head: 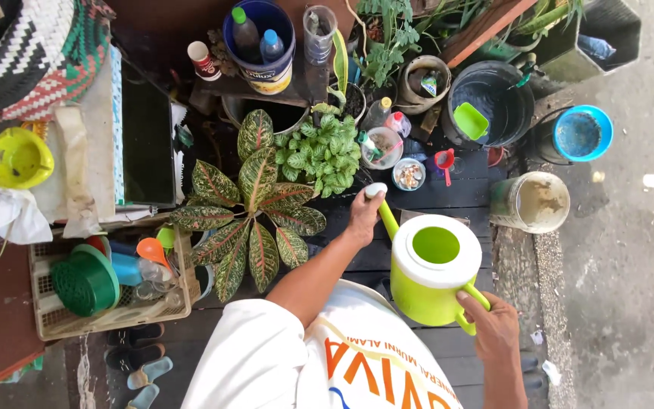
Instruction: The recorder uses a green watering can to water various potted plants in an outdoor garden area.
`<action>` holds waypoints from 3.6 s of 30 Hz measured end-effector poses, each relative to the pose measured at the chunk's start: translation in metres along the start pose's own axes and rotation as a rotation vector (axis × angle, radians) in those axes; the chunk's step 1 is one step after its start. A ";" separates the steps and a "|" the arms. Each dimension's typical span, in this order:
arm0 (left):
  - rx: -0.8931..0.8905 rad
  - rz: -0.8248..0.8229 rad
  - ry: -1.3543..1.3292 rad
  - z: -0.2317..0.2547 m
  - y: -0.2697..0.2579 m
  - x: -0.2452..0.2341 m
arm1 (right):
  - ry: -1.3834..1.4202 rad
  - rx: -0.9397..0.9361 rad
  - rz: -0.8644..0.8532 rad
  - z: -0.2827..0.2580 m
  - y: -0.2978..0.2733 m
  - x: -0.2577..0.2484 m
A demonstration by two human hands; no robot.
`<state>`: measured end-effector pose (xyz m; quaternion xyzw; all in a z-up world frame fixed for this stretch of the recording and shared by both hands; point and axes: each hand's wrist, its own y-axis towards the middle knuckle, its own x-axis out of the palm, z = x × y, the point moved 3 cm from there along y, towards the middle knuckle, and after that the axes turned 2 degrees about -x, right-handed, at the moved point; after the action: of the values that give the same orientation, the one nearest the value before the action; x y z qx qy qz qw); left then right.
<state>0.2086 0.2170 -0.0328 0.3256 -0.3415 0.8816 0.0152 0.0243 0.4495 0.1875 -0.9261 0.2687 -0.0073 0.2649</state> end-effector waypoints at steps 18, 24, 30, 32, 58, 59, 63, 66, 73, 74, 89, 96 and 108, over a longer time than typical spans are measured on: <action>0.198 0.021 -0.004 -0.002 -0.020 0.055 | 0.018 -0.028 -0.081 -0.017 0.025 -0.058; 0.206 0.067 -0.036 -0.018 -0.010 0.058 | -0.070 -0.058 -0.150 -0.020 0.042 -0.074; 0.206 0.067 -0.091 -0.018 0.008 0.047 | -0.159 -0.065 -0.184 -0.049 0.048 -0.051; 0.194 0.073 -0.094 -0.016 0.016 0.043 | -0.176 -0.061 -0.186 -0.055 0.052 -0.042; 0.265 0.162 -0.110 -0.003 0.038 0.052 | -0.166 -0.035 -0.251 -0.045 0.134 -0.063; 0.295 0.177 -0.105 0.005 0.042 0.057 | -0.130 -0.060 -0.287 -0.052 0.140 -0.061; 0.341 0.205 -0.149 0.001 0.035 0.078 | -0.142 -0.068 -0.360 -0.078 0.147 -0.072; 0.376 0.227 -0.150 -0.002 0.036 0.089 | -0.105 -0.090 -0.441 -0.082 0.164 -0.090; 0.386 0.221 -0.158 -0.011 0.039 0.102 | -0.133 -0.097 -0.433 -0.109 0.167 -0.094; 0.378 0.218 -0.164 -0.014 0.043 0.100 | -0.150 -0.098 -0.437 -0.109 0.169 -0.091; 0.251 0.222 -0.313 -0.010 0.082 0.076 | -0.358 -0.106 -0.427 -0.134 0.172 -0.040; 0.246 0.212 -0.337 -0.007 0.086 0.075 | -0.361 -0.139 -0.441 -0.140 0.183 -0.035; 0.429 0.216 -0.248 0.030 0.064 0.099 | -0.194 -0.148 -0.447 -0.126 0.201 -0.057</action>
<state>0.1315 0.1300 0.0034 0.3886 -0.1789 0.8836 -0.1905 -0.1434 0.2728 0.2032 -0.9757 0.0305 0.0431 0.2125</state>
